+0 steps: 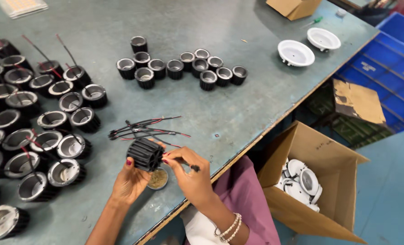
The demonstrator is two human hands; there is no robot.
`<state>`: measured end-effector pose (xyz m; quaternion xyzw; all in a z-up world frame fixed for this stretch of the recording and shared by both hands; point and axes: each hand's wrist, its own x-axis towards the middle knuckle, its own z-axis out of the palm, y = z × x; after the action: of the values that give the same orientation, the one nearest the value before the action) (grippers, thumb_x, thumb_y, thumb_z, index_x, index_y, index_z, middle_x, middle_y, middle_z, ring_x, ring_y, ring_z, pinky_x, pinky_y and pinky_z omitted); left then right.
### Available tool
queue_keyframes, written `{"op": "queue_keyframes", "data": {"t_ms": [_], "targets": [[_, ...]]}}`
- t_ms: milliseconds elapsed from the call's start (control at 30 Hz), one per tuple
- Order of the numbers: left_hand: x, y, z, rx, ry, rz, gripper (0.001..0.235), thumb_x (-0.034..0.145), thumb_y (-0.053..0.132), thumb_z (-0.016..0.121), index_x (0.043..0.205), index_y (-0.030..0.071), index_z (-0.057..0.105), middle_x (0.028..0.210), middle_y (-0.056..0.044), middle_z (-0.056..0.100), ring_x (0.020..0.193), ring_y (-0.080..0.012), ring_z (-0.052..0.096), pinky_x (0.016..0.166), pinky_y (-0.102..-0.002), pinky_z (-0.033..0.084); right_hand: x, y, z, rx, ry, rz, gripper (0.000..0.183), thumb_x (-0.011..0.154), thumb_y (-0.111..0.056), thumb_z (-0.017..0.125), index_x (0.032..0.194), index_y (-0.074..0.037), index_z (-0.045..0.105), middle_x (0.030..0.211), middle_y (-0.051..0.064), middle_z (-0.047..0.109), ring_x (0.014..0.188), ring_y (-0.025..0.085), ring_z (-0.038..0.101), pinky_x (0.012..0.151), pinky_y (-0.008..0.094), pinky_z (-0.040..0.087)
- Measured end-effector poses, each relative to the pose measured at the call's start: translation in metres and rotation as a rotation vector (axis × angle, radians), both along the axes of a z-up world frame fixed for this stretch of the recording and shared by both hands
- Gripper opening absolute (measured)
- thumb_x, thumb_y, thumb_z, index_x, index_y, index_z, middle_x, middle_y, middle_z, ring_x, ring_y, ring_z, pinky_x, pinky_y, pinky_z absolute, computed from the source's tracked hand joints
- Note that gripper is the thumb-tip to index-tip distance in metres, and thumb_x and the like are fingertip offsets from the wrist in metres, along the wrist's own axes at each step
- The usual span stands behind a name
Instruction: The person inserts wires into black cylindrical components on a workbench, then places the assembled units into a pile. The person handles multiple components and wires throughout the clip.
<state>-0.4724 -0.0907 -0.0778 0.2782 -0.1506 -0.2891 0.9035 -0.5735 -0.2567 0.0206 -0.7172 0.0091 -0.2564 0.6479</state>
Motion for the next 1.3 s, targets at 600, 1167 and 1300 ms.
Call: {"op": "queue_keyframes", "data": {"t_ms": [600,1167,1300], "targets": [[0.010,0.004,-0.003,-0.208,0.076,0.074,0.096,0.086,0.043,0.086,0.155,-0.005,0.040,0.156,-0.018,0.049,0.144,-0.0265,0.048,0.103,-0.038,0.052,0.014,0.022,-0.027,-0.055,-0.220,0.040,0.015,0.092,0.002,0.074,0.107,0.000,0.074,0.102,0.012,0.072,0.091,0.020,0.071,0.079,0.029,0.056],[-0.073,-0.023,0.061,-0.134,0.047,0.313,0.087,0.097,0.046,0.064,0.165,0.010,0.023,0.165,-0.018,0.036,0.150,-0.0280,0.037,0.118,-0.040,0.032,0.024,0.016,-0.094,0.957,-0.025,0.518,0.016,0.103,-0.015,0.072,0.097,-0.006,0.061,0.099,0.005,0.068,0.088,0.013,0.065,0.082,0.029,0.053],[-0.084,-0.030,0.074,-0.022,-0.095,0.422,0.071,0.102,0.027,0.055,0.162,0.005,0.024,0.165,-0.014,0.035,0.152,-0.0247,0.036,0.122,-0.041,0.032,0.026,0.019,-0.098,1.181,0.057,0.519,0.015,0.102,-0.019,0.065,0.109,-0.006,0.062,0.102,0.002,0.069,0.091,0.009,0.066,0.082,0.025,0.053]]}}
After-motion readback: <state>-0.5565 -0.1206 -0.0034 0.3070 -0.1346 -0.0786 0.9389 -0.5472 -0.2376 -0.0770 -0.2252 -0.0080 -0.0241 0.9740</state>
